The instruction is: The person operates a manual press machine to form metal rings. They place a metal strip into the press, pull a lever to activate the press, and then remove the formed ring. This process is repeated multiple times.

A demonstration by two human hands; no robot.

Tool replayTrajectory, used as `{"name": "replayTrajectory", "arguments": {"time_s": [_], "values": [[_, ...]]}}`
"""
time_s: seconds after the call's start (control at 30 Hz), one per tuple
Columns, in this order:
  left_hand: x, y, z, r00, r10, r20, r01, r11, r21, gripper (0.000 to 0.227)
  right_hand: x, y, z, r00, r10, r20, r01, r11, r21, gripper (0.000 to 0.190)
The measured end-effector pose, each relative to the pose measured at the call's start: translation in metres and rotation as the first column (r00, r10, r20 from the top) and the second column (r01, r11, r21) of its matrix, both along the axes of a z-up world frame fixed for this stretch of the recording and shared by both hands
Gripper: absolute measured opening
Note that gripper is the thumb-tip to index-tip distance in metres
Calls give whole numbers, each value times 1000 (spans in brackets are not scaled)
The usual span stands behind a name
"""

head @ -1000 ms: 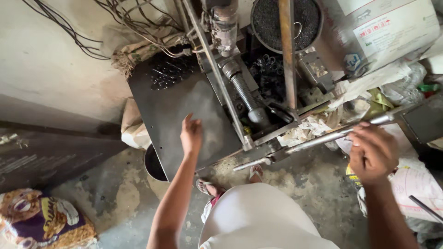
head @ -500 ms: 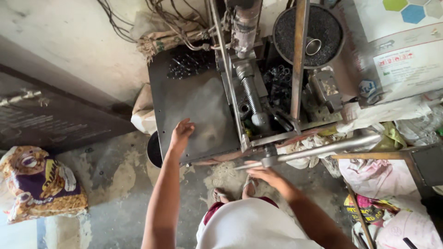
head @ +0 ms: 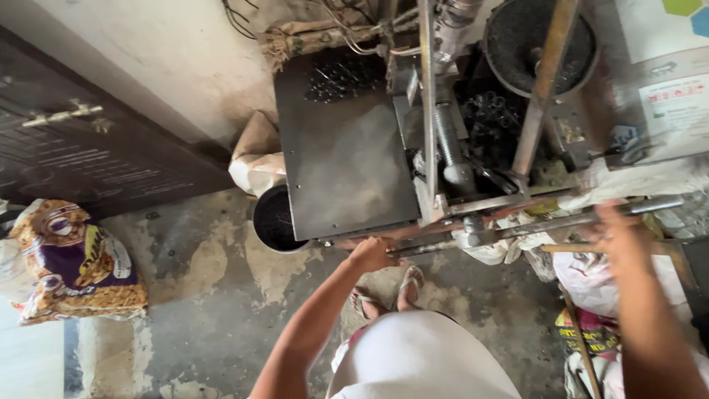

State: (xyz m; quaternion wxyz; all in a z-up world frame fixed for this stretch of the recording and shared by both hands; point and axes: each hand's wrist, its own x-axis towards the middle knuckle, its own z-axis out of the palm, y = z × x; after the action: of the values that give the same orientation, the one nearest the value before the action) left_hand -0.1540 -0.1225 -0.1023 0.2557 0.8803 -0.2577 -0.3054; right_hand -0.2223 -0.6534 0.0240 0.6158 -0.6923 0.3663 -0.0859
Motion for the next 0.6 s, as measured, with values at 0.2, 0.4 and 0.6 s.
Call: {"name": "replayTrajectory", "arguments": {"time_s": [0.2,0.4,0.6], "values": [[-5,11,-50,996,62,-63,-51,985,164,69,50,-36,22,933,-292,212,133,825,550,30],[-11,-3,-15,981,186,-54,-165,949,267,76,70,-35,23,939,-324,110,213,804,555,38],[-24,-6,47,950,311,21,-288,852,438,73,80,-44,-4,934,-356,18,259,713,652,16]]}}
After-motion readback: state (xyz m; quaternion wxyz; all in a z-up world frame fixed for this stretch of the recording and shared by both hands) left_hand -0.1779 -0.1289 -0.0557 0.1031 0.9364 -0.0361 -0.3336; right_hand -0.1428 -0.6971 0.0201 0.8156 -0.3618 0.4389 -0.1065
